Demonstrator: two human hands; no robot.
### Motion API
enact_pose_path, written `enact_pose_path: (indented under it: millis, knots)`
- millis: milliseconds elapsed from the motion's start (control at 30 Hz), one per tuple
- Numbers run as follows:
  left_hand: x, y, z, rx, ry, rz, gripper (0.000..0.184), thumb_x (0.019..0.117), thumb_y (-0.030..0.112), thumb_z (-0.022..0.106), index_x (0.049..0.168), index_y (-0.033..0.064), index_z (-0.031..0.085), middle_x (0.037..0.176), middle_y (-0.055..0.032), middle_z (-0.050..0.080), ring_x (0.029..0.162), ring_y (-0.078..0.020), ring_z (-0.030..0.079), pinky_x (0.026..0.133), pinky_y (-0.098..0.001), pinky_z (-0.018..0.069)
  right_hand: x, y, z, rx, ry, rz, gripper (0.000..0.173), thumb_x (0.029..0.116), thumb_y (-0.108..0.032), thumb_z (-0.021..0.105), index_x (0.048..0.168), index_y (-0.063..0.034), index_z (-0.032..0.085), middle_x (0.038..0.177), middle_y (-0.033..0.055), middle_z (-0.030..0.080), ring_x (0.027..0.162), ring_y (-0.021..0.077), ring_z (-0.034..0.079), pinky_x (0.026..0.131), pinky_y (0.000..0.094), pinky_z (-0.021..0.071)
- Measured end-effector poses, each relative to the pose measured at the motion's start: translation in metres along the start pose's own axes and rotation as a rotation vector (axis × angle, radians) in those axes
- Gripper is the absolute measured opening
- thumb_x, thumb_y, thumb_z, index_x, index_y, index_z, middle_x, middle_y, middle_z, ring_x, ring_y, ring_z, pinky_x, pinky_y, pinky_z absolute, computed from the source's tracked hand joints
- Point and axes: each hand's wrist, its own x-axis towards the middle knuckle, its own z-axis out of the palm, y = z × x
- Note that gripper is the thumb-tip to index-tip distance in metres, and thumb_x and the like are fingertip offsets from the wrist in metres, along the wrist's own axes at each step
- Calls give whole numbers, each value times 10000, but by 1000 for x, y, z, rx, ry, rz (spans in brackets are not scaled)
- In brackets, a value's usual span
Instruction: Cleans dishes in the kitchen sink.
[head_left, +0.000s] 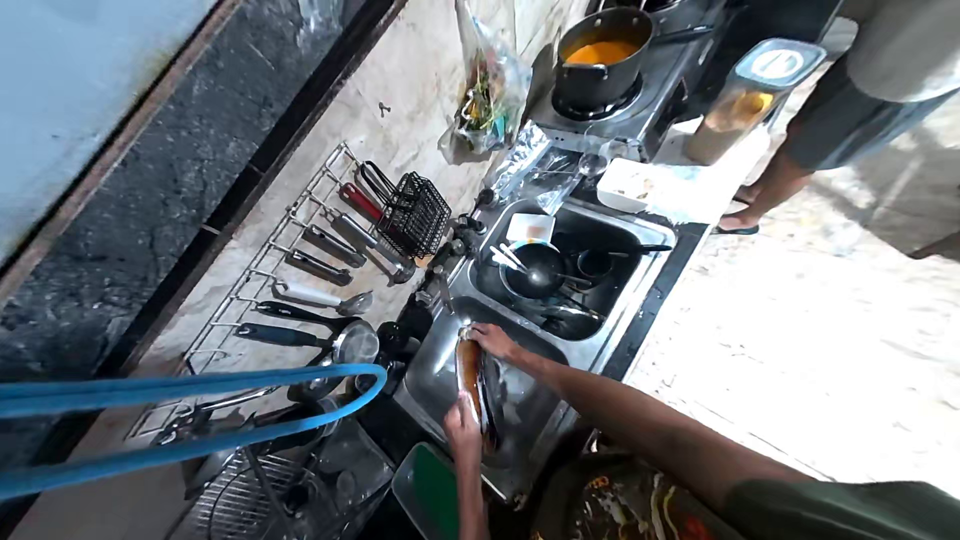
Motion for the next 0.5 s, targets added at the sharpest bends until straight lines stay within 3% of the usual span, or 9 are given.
enact_pose_path:
  millis: [100,167,233,267,367,467,500]
  knots:
    - [-9,8,-15,-70,34,-3,536,1082,301,426,668,19,615,565,-31,521,523,-123,531,552,-334,503,6,23,4,262,17,163,444,1100,-377,423,1200,-36,689,1169,155,683,1088,234,639,964,470,507]
    - [-12,14,-17,-166,68,-20,517,1088,272,423,682,20,621,556,-11,518,498,-85,517,522,-288,497,-7,36,8,356,71,274,494,1099,-425,399,1200,-29,676,1152,169,681,1064,257,649,933,489,530]
    - [-16,17,-14,-271,109,-45,501,1094,248,416,713,9,637,566,-3,539,503,-62,538,523,-261,514,-33,45,8,471,37,395,538,1116,-444,345,1368,-34,586,1321,187,622,1195,287,595,1011,513,484]
    - [-16,19,-12,-310,134,-70,507,1097,253,410,711,9,632,567,-2,545,505,-59,547,524,-260,519,-50,47,9,556,7,458,535,1120,-445,313,1424,-64,533,1356,164,596,1207,271,575,1002,499,481]
    - [-12,26,-4,-375,188,-176,540,1113,321,382,750,7,631,615,-23,566,557,-89,587,567,-293,547,-114,29,21,851,59,638,463,1123,-430,265,1322,-124,549,1118,77,619,965,177,597,791,389,522]
    - [1,24,12,-460,230,-198,520,1115,352,359,869,3,656,717,-38,605,648,-87,618,636,-301,566,-138,56,39,1180,-125,612,418,1122,-394,242,1271,-143,541,1055,50,618,927,144,612,767,366,539]
    - [6,22,18,-489,238,-200,523,1117,365,356,927,-10,668,785,-58,638,721,-92,642,696,-311,577,-139,65,50,1258,-111,605,402,1114,-383,253,1223,-142,556,1019,47,636,906,147,633,759,373,555]
